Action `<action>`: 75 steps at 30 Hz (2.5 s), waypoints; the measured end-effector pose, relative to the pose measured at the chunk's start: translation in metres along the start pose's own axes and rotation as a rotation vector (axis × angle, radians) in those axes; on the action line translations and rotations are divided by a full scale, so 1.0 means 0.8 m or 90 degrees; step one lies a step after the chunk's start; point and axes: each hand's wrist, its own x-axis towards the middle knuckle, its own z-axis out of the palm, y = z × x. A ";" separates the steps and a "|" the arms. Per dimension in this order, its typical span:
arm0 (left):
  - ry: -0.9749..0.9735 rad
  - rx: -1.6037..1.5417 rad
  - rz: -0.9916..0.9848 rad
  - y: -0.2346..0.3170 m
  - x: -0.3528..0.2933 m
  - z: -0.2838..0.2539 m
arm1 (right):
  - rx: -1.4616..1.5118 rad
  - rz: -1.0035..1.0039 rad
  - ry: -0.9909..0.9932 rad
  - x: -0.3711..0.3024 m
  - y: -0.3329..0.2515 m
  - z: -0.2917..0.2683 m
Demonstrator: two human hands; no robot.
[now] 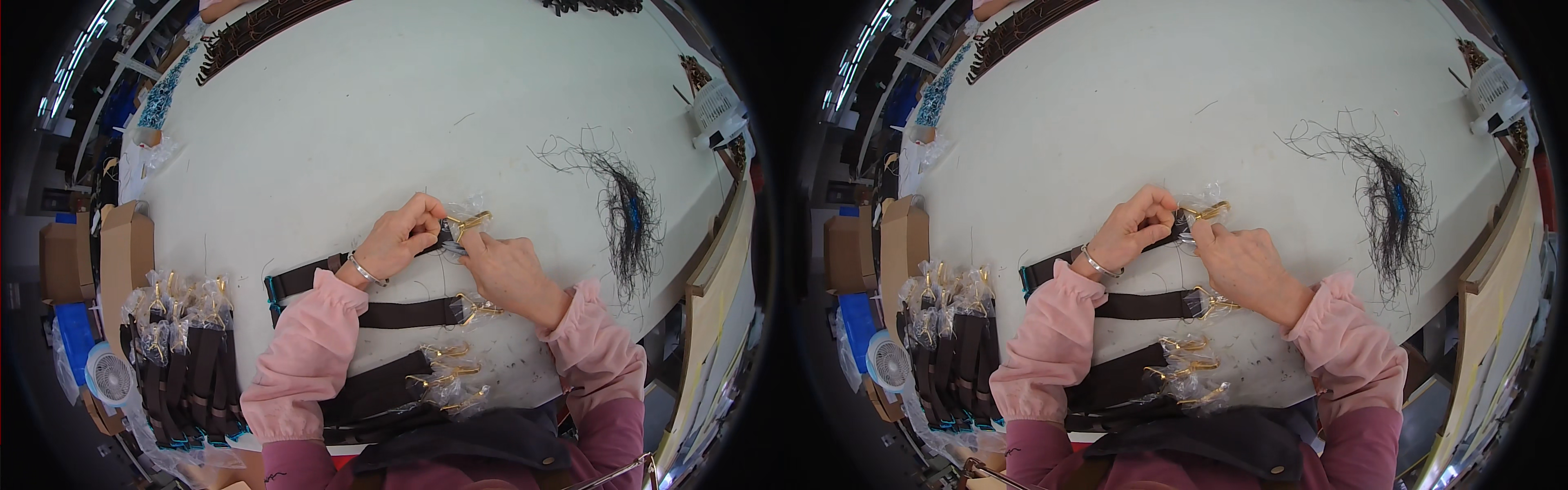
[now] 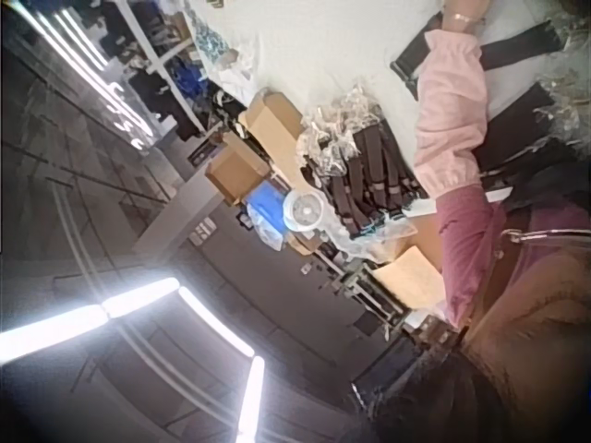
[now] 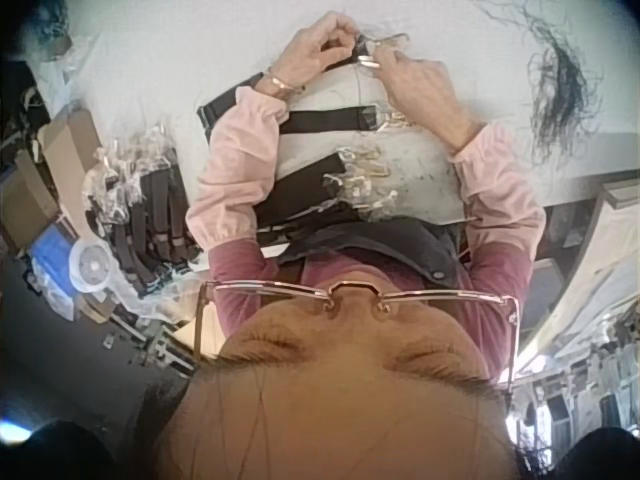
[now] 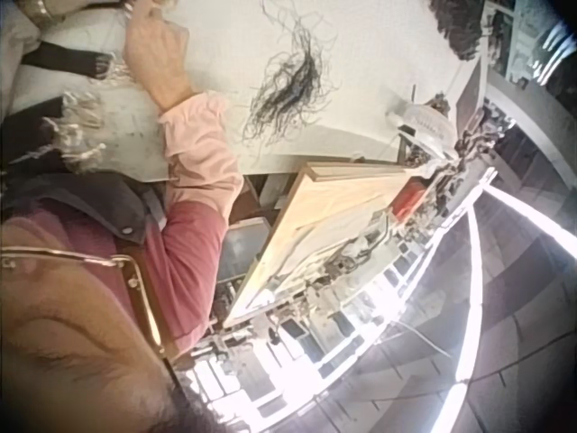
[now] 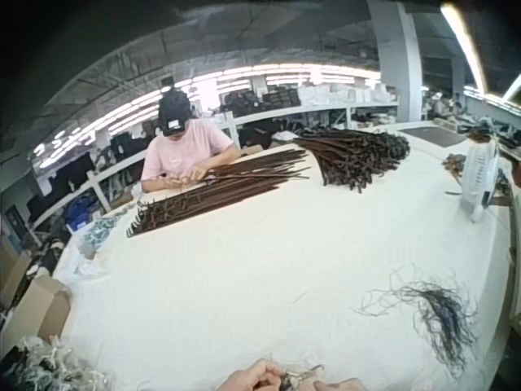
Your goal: The person uses pliers to attach gold-colored metal hooks to the ends of black fabric straps. They work on multiple straps sequentially, securing the hardware and trimming excess material. The finished straps are placed on the table alongside other completed units.
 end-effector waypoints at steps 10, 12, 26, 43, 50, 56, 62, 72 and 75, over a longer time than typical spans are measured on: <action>0.013 -0.056 0.009 -0.005 0.005 0.002 | 0.032 -0.001 0.005 0.002 0.002 0.002; 0.012 -0.082 0.013 -0.006 0.005 0.002 | 0.033 0.000 0.004 0.002 0.003 0.002; 0.010 0.294 0.157 0.017 -0.025 -0.007 | 0.043 -0.003 -0.022 -0.001 0.015 -0.013; 0.170 0.583 0.333 -0.018 -0.019 0.033 | 0.088 -0.008 -0.018 -0.008 0.016 -0.014; 0.067 0.232 0.030 0.007 -0.008 0.009 | 0.033 -0.007 -0.023 -0.003 -0.004 -0.012; 0.025 0.199 -0.001 0.012 -0.006 0.004 | 0.010 -0.019 -0.015 0.005 -0.004 -0.002; 0.011 0.171 -0.014 0.011 -0.006 0.001 | 0.014 -0.020 -0.023 0.008 -0.005 -0.001; 0.004 0.220 0.046 0.002 -0.005 0.003 | 0.019 -0.025 -0.019 0.007 -0.005 -0.001; -0.009 0.156 0.003 0.001 -0.003 0.001 | 0.028 -0.025 -0.034 0.007 -0.001 0.005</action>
